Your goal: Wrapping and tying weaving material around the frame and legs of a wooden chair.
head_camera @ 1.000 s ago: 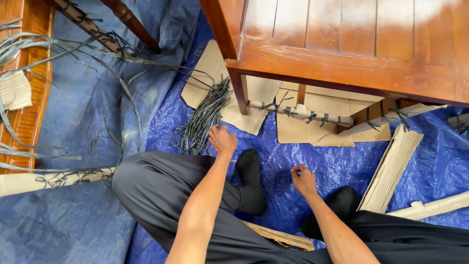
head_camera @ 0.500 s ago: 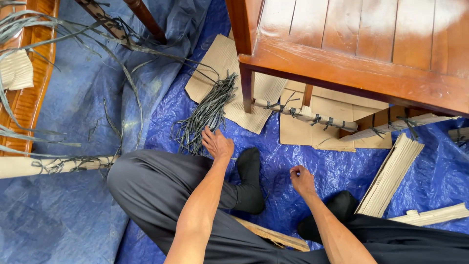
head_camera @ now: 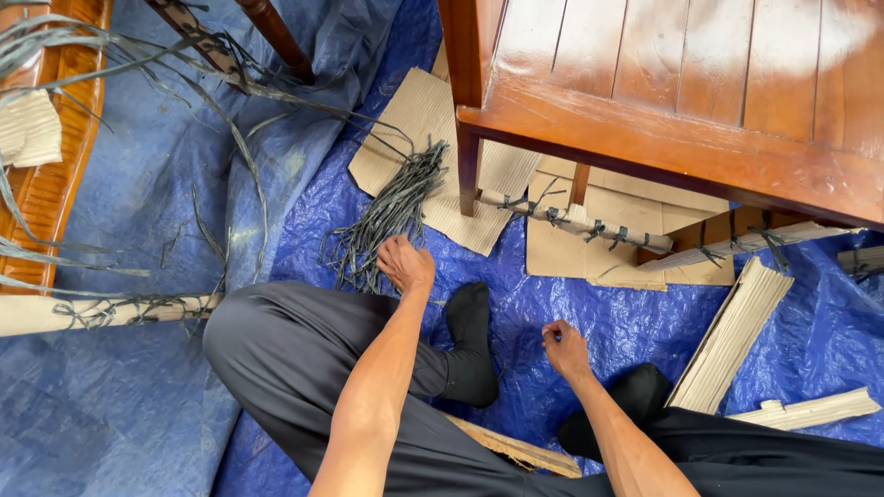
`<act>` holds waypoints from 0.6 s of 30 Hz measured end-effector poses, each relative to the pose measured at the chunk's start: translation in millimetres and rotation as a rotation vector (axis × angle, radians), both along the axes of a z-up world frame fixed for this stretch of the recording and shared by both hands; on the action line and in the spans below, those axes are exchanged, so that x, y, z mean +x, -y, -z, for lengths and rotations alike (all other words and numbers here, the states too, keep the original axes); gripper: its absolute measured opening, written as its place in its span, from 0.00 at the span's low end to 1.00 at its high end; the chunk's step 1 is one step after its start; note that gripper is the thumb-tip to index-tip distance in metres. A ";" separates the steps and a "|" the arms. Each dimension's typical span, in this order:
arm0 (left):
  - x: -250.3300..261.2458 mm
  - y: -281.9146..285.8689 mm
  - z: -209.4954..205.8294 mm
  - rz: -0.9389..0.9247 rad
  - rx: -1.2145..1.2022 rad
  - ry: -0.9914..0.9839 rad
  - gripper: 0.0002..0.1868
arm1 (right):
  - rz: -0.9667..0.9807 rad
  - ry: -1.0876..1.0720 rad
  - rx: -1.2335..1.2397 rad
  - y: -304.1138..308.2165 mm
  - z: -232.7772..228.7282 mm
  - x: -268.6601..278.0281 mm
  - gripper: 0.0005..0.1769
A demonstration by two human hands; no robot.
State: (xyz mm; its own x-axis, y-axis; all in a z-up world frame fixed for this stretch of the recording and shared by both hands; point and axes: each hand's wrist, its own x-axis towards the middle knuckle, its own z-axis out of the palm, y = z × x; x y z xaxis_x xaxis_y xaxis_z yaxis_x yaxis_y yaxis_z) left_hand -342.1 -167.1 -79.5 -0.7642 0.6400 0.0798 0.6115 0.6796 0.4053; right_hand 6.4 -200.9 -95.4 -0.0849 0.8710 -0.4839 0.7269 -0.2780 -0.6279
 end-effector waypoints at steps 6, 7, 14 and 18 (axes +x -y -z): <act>-0.5 -25.7 -34.6 -0.037 0.741 0.443 0.11 | -0.005 -0.010 -0.009 -1.7 -2.1 -3.0 0.12; 0.9 -30.2 -43.0 -0.037 0.737 0.442 0.11 | -0.005 -0.011 -0.012 -1.3 0.9 -3.4 0.12; 20.1 -39.7 -78.0 -0.123 0.849 1.280 0.10 | -0.013 -0.046 0.029 -8.6 -6.3 -16.3 0.12; 60.4 -35.1 22.5 -0.020 0.803 1.319 0.21 | 0.116 -0.182 0.018 -21.6 -56.1 -46.2 0.18</act>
State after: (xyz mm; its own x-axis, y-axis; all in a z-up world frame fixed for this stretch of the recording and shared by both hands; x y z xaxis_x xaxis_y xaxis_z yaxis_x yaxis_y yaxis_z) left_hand -281.6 -131.9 -102.0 -0.5737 0.7497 -0.3300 -0.4693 0.0294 0.8826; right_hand -39.8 -179.3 -39.3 -0.0684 0.8882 -0.4544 0.5653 -0.3408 -0.7512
